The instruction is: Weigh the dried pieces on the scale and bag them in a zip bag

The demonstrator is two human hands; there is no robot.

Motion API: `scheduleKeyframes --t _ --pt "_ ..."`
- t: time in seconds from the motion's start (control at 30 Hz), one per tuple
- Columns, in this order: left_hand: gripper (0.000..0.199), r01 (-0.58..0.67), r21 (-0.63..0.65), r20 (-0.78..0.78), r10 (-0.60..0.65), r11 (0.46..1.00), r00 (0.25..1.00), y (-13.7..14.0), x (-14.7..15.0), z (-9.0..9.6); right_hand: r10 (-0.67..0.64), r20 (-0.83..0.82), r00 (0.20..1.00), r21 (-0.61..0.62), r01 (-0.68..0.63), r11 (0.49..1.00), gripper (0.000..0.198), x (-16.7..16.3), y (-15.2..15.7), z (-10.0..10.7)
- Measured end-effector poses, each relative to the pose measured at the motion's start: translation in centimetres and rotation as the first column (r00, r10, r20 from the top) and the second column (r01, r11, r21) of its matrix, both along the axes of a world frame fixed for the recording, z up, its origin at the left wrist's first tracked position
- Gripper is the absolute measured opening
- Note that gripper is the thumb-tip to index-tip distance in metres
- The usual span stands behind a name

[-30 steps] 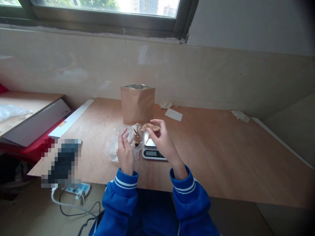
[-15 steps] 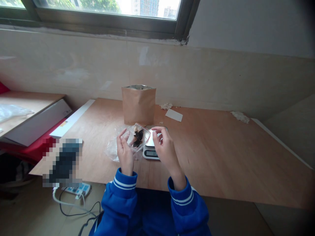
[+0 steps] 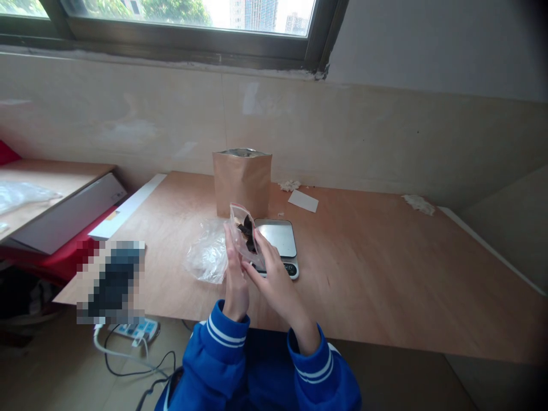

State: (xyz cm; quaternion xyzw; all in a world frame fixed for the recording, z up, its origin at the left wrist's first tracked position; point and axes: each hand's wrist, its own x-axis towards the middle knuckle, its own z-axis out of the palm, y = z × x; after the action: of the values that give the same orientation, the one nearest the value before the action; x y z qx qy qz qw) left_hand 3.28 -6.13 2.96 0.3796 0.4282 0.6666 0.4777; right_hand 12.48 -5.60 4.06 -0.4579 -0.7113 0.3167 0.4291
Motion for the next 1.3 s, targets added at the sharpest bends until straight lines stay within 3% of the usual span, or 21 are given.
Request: scheduleKeyframes --t 0.17,0.3,0.4,0.47,0.6,0.77,0.87,0.97,1.07,1.17,1.3 --pt "0.058 0.103 0.029 -0.053 -0.102 0.994 0.993 -0.7 0.2 0.0 -0.080 -0.087 0.993 0.037 0.084 0.996 0.035 1.5 -0.3 0.5" --pt "0.039 -0.136 0.025 -0.156 0.139 0.990 0.978 -0.1 -0.3 -0.4 -0.210 -0.131 0.969 0.003 0.212 0.977 0.028 3.3 -0.4 1.3" --pt "0.043 -0.282 0.044 -0.338 0.280 0.958 0.899 1.2 -1.7 -1.2 -0.177 -0.155 0.972 0.005 0.180 0.984 0.025 4.7 -0.2 1.7" --pt "0.046 -0.199 0.053 -0.377 0.204 0.979 0.903 2.0 -2.8 -1.6 -0.122 -0.172 0.977 -0.021 0.120 0.993 0.025 5.5 -0.1 1.7" --pt "0.043 0.117 0.034 -0.339 -0.098 0.993 0.935 3.0 -3.8 -2.1 -0.064 -0.197 0.978 -0.108 0.043 0.993 0.026 6.5 0.1 1.3" --pt "0.044 0.063 0.097 -0.436 -0.014 0.993 0.900 3.0 -3.6 -2.8 -0.080 -0.072 0.994 -0.161 0.067 0.985 0.026 7.9 0.4 1.1" --pt "0.037 0.126 0.106 -0.509 -0.054 0.986 0.859 3.1 -3.8 -3.0 -0.061 0.094 0.994 -0.159 0.075 0.984 0.026 9.1 0.7 1.2" --pt "0.035 0.166 0.114 -0.521 -0.083 0.980 0.850 3.3 -4.0 -3.0 -0.112 0.133 0.985 -0.175 0.134 0.975 0.028 9.9 0.9 1.1" --pt "0.035 0.145 0.107 -0.496 -0.074 0.984 0.865 3.4 -3.8 -3.3 -0.195 0.047 0.980 -0.226 0.200 0.953 0.033 10.1 1.0 0.2" --pt "0.035 0.091 0.038 -0.422 -0.066 0.995 0.904 3.4 -3.2 -4.1 -0.246 -0.168 0.955 -0.315 0.184 0.931 0.038 9.7 1.1 -1.6" --pt "0.039 0.050 -0.056 -0.284 -0.064 0.997 0.957 3.3 -2.6 -5.3 -0.331 -0.459 0.824 -0.435 0.116 0.893 0.039 9.2 0.9 -4.6"
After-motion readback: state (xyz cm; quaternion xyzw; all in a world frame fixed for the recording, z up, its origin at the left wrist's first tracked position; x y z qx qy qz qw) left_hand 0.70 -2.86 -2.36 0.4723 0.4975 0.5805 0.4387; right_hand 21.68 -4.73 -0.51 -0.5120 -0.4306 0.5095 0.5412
